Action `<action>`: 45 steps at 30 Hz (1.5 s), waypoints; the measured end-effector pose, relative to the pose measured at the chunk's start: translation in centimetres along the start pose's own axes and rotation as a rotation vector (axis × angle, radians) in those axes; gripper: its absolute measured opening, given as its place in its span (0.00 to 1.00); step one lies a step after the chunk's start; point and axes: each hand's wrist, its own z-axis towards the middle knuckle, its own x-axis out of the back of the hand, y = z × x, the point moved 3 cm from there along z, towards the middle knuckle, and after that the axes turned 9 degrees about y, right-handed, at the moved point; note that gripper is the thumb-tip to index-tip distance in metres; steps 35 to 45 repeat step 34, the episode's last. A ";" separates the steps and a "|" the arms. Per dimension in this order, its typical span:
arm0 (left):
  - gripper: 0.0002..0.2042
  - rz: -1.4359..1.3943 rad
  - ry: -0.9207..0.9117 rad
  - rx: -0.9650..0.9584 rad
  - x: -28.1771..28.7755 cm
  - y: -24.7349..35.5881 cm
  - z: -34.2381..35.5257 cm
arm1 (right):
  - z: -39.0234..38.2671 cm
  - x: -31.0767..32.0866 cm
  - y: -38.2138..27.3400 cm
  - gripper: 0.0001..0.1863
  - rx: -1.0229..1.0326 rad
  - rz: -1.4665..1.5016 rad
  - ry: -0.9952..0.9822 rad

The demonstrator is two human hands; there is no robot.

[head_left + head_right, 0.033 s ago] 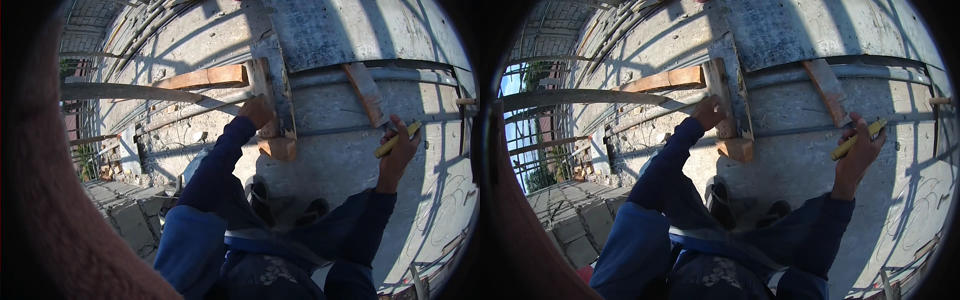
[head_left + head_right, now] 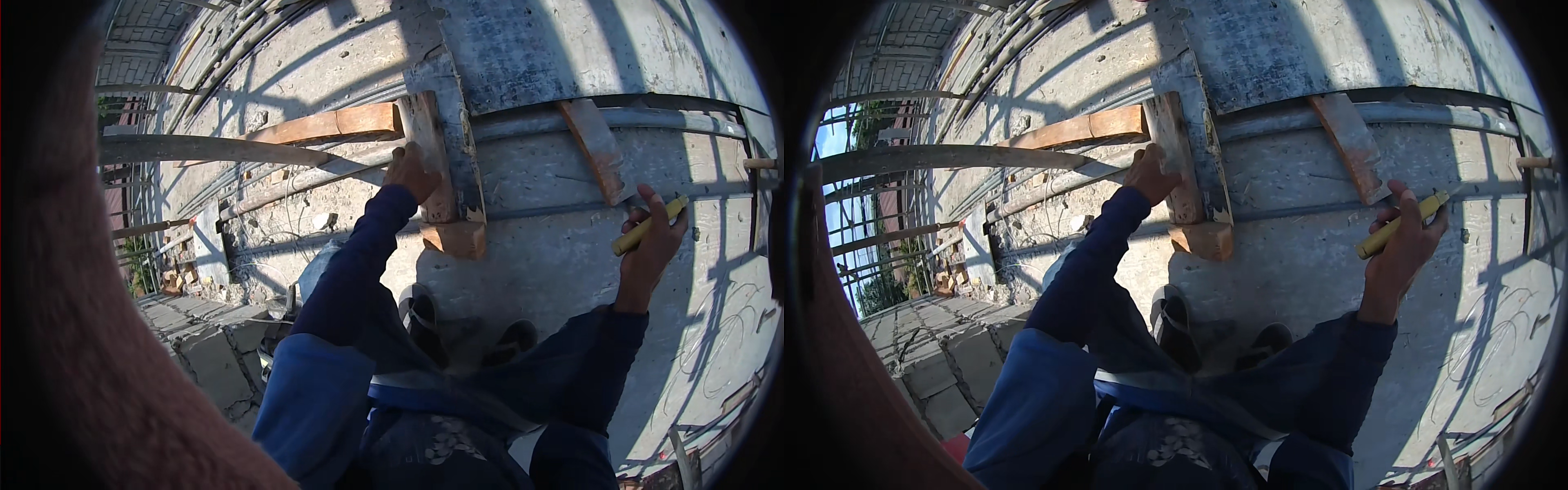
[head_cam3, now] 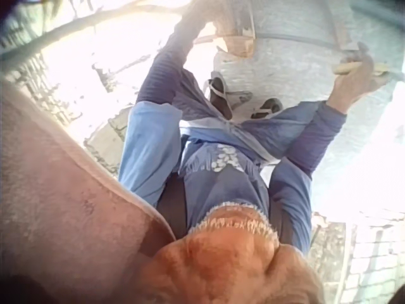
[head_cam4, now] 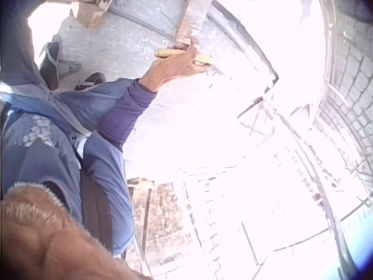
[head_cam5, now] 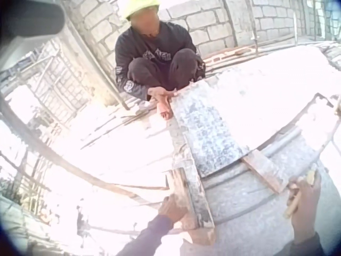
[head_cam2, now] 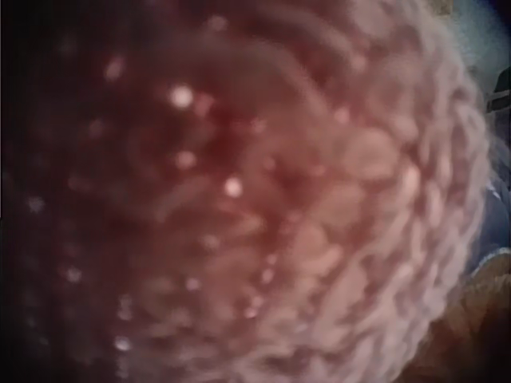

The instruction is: Sawing a wooden board on a construction site.

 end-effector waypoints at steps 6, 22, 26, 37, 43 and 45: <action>0.53 -0.382 -0.156 0.332 -4.3 -2.7 3.2 | 0.2 -0.9 -0.9 0.38 0.028 -0.006 0.016; 0.45 -0.240 0.059 0.496 -1.9 -5.8 2.0 | -1.0 -3.1 -2.1 0.30 -0.013 0.020 0.012; 0.36 -0.573 -0.127 0.587 -0.4 -5.2 1.4 | -1.8 -4.9 -2.5 0.30 -0.002 -0.005 -0.028; 0.36 -0.917 -0.210 0.436 0.3 -7.0 3.3 | -1.7 -5.0 -2.5 0.37 -0.028 -0.015 -0.095; 0.36 -0.917 -0.210 0.436 0.3 -7.0 3.3 | -1.7 -5.0 -2.5 0.37 -0.028 -0.015 -0.095; 0.36 -0.917 -0.210 0.436 0.3 -7.0 3.3 | -1.7 -5.0 -2.5 0.37 -0.028 -0.015 -0.095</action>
